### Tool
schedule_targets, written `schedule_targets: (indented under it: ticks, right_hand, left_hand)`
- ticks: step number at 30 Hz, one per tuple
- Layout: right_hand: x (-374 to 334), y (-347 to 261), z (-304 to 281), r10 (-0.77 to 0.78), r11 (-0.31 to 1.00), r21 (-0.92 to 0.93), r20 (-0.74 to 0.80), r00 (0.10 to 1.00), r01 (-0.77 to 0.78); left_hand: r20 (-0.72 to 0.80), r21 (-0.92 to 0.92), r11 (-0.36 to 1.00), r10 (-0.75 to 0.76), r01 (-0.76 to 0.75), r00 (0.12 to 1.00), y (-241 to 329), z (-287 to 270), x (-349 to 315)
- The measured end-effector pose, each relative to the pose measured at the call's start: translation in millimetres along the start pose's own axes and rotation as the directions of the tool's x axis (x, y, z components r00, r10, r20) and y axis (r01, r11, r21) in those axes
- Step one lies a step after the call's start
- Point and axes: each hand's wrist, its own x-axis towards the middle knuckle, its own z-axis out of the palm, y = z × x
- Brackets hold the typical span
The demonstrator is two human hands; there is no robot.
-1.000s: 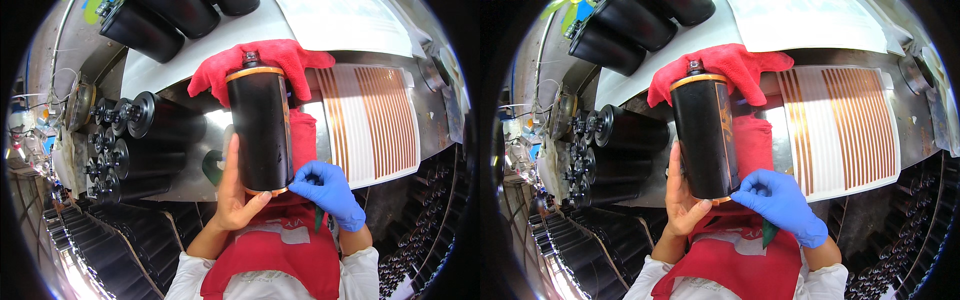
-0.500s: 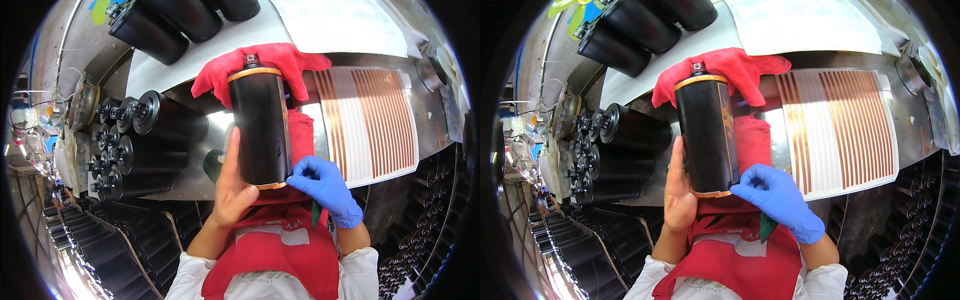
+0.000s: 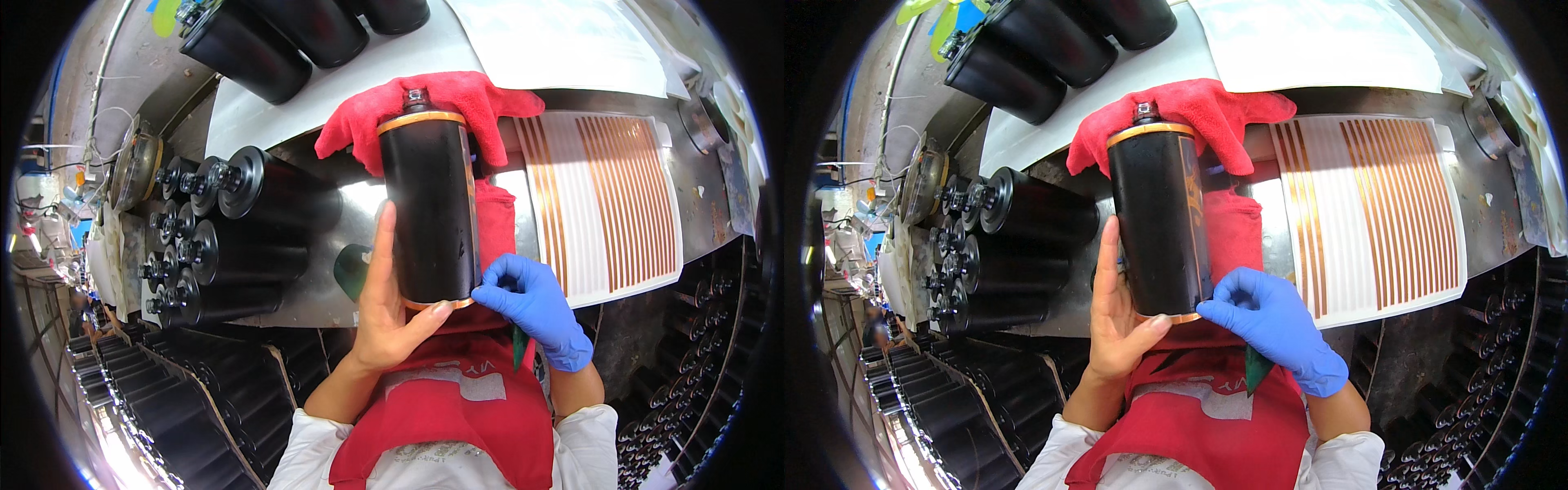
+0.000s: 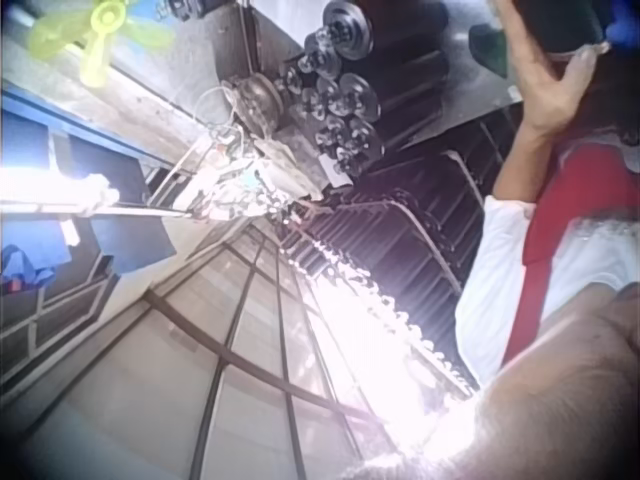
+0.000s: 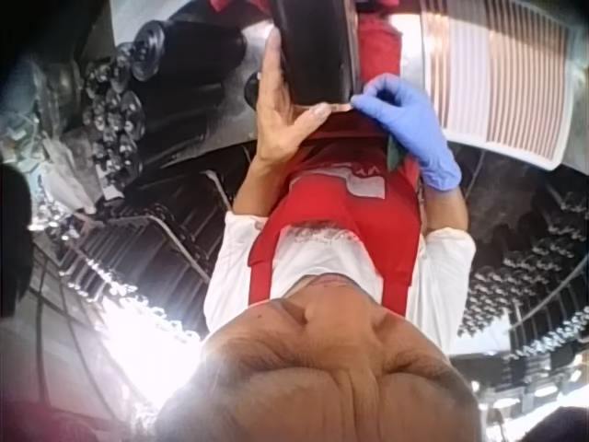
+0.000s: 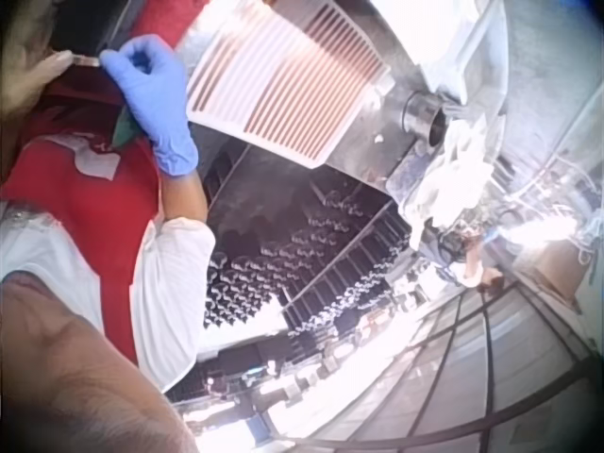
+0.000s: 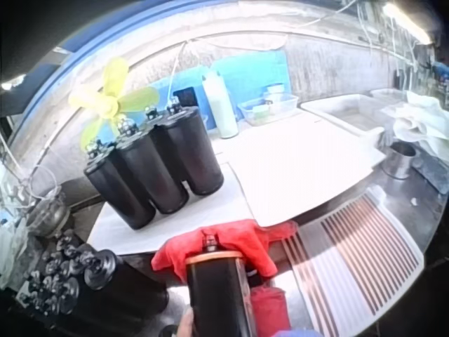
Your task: The person applies printed labels and copper-colored strips to black cylindrical containers. They wipe the container surface, align and press the label, then apply a strip around the top and bottom edges using a green tool to smooth it.
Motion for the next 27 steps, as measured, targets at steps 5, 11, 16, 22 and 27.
schedule_targets:
  ticks: [5, 11, 16, 22, 27]
  right_hand:
    - [2, 2, 0, 0.0, 0.999, 0.032, 0.012, 1.0, -0.001]
    - [3, 3, -2, 0.005, 1.0, 0.007, 0.019, 1.0, -0.005]
    - [2, 0, 0, 0.003, 0.999, 0.041, 0.013, 1.0, -0.003]
    - [4, 3, -3, 0.014, 1.0, 0.017, 0.022, 1.0, -0.015]
    - [2, 2, -1, -0.005, 0.999, 0.042, 0.009, 1.0, 0.005]
  left_hand:
    - [-0.056, 0.074, 0.997, 0.026, -0.022, 0.998, -5, -2, 4]
    - [-0.018, 0.15, 0.988, 0.048, -0.045, 0.999, -3, 1, 5]
    - [-0.105, -0.023, 0.999, 0.033, -0.036, 0.994, -9, -4, 8]
    - [-0.056, 0.169, 0.985, 0.03, -0.02, 0.998, -2, 5, 6]
    - [-0.067, 0.036, 0.999, 0.025, -0.022, 0.997, -4, -1, 8]
